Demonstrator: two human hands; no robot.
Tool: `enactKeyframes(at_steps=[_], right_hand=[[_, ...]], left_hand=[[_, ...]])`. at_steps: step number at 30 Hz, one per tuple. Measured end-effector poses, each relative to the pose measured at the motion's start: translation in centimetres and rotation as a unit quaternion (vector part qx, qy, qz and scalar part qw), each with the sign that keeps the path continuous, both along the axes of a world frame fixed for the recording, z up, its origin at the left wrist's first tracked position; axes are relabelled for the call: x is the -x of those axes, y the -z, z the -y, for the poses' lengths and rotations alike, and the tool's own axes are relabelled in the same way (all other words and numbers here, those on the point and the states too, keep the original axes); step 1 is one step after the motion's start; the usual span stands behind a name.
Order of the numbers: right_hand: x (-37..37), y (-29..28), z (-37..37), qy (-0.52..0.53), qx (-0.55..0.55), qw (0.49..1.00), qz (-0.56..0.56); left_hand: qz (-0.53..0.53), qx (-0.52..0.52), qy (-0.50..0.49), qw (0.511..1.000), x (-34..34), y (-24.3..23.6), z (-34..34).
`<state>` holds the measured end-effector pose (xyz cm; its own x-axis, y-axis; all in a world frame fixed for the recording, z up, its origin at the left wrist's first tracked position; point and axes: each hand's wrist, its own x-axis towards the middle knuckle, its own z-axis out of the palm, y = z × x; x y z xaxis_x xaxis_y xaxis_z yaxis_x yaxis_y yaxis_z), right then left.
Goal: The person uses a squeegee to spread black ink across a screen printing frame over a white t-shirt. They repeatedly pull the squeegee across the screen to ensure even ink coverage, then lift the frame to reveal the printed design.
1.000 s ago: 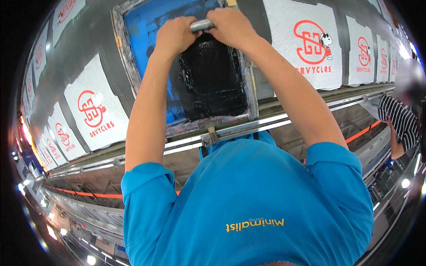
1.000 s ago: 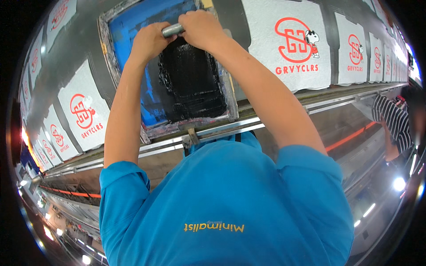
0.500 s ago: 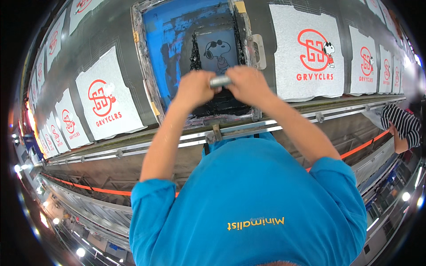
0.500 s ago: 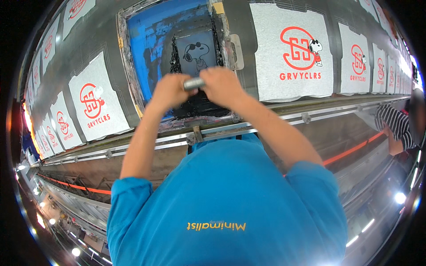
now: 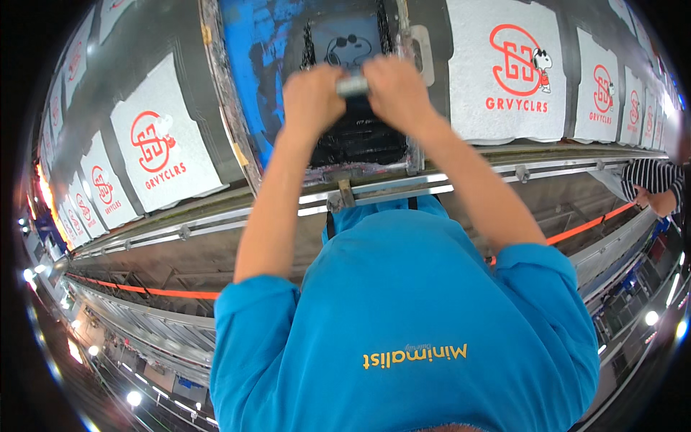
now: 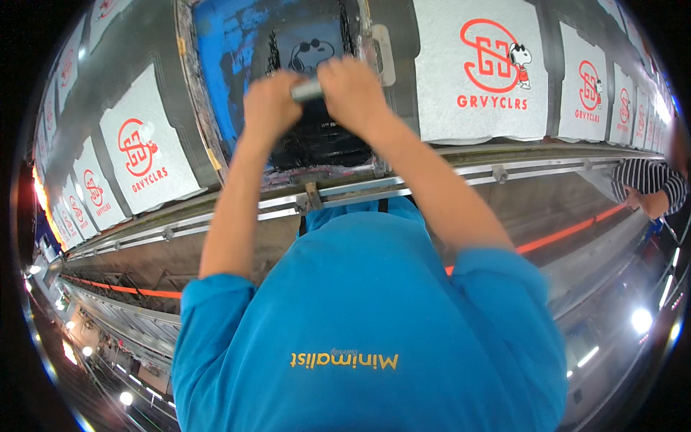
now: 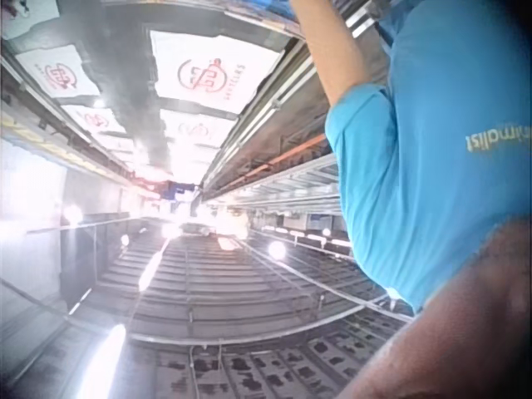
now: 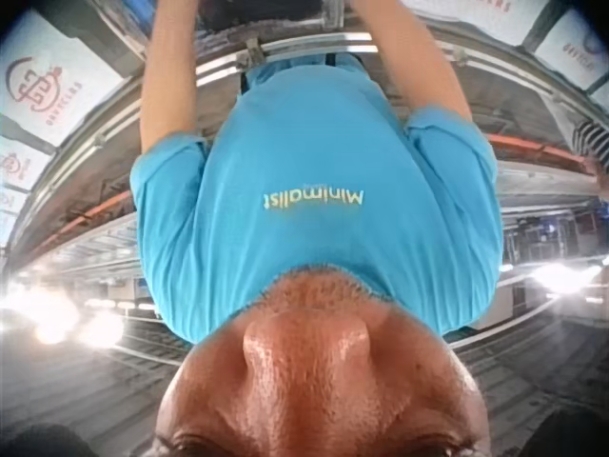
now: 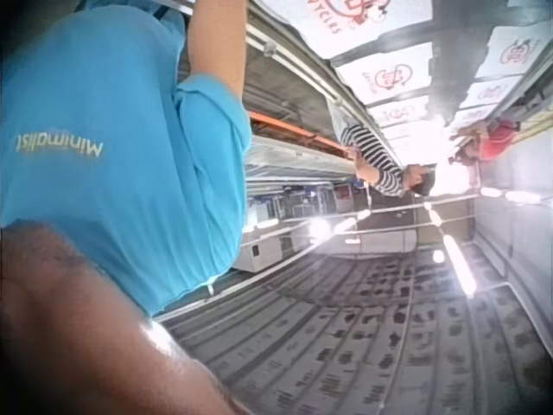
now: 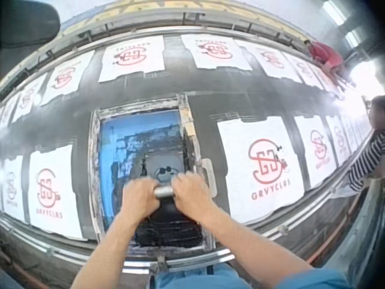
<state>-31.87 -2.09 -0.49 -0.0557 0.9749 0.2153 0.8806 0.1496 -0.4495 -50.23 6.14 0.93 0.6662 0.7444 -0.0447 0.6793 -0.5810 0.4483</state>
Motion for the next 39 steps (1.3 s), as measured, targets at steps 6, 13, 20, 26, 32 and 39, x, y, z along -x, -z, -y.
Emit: enactKeyframes(at_steps=[6,13,20,26,32,39], right_hand=[[2.4,-3.6,8.3,-0.027,0.075,0.992,-0.102],[-6.8,0.3,-2.2,0.321,-0.064,0.935,-0.137],[-4.8,2.2,-4.3,0.391,0.086,0.814,-0.421],[-6.0,2.7,-3.8,0.401,0.023,0.858,-0.320],[-6.5,2.6,-3.5,0.339,-0.047,0.897,-0.281],[-1.2,-4.8,-5.8,0.357,-0.031,0.855,-0.375]], left_hand=[[0.014,0.025,0.039,0.999,3.9,-1.4,7.6],[-0.052,0.133,0.038,0.989,0.2,-6.4,-1.8],[-0.043,0.116,0.016,0.992,-2.2,-4.4,-10.3],[0.033,0.006,0.051,0.998,-0.4,-1.6,-4.1],[0.030,-0.021,0.081,0.996,5.0,-2.1,11.6],[0.123,0.002,0.076,0.990,11.3,-5.7,11.1]])
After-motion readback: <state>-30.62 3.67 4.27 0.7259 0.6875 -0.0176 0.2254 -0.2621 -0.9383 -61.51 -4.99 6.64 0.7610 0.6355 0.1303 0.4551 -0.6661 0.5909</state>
